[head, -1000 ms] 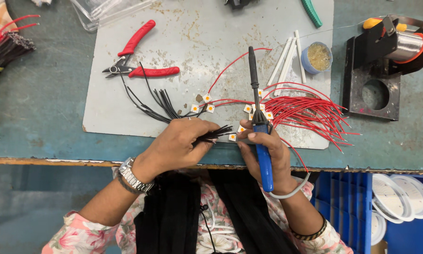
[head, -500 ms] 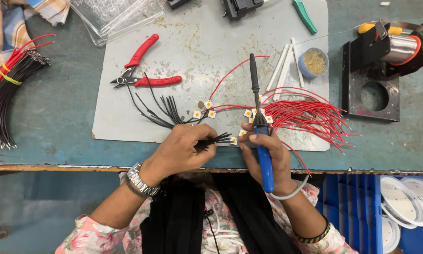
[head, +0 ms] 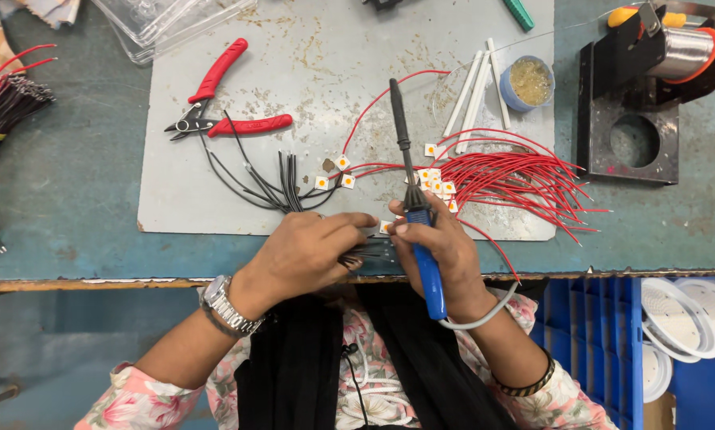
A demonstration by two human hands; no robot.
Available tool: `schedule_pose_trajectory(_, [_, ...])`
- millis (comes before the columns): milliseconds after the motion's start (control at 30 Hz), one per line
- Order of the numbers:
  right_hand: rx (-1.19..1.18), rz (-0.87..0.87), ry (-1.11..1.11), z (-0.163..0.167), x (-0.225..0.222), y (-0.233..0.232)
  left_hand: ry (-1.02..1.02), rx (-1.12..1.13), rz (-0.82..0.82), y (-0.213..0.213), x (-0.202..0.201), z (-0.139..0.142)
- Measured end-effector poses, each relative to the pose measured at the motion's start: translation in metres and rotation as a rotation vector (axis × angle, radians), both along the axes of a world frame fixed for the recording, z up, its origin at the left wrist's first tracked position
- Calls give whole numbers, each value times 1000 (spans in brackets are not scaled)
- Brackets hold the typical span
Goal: The person uses a soldering iron to attach black and red wires to small square LED modules on a workbench. They repeatedly heat the wire ends and apply solder to secure connections, then place the finished units on the table.
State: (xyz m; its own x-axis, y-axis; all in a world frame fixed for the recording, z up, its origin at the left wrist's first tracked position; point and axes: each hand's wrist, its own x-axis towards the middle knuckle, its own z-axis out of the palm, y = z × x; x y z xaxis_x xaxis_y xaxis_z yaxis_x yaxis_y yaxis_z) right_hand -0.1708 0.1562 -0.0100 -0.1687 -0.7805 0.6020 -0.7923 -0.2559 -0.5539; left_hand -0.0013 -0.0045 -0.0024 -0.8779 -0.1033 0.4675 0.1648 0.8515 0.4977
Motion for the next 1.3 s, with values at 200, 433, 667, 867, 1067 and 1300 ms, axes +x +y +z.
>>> schedule_pose_trajectory(200, [27, 21, 39, 1, -1, 1, -113, -136, -11, 4, -4, 1])
schedule_pose_trajectory(433, [-12, 18, -428, -6, -9, 25, -143, -140, -28, 1, -6, 3])
schedule_pose_trajectory(667, [-226, -207, -351, 6, -47, 70, -95, -183, -28, 3, -6, 2])
schedule_pose_trajectory(867, [-384, -262, -580, 15, -68, 96, -110, -141, -33, 3, -5, 2])
schedule_pose_trajectory(1067, [-422, -232, -637, 29, -77, 93, -127, -111, -49, 0, -4, 2])
schedule_pose_trajectory(1300, [107, -184, -443, 88, -48, 69, -132, -128, -48, 0, -2, 3])
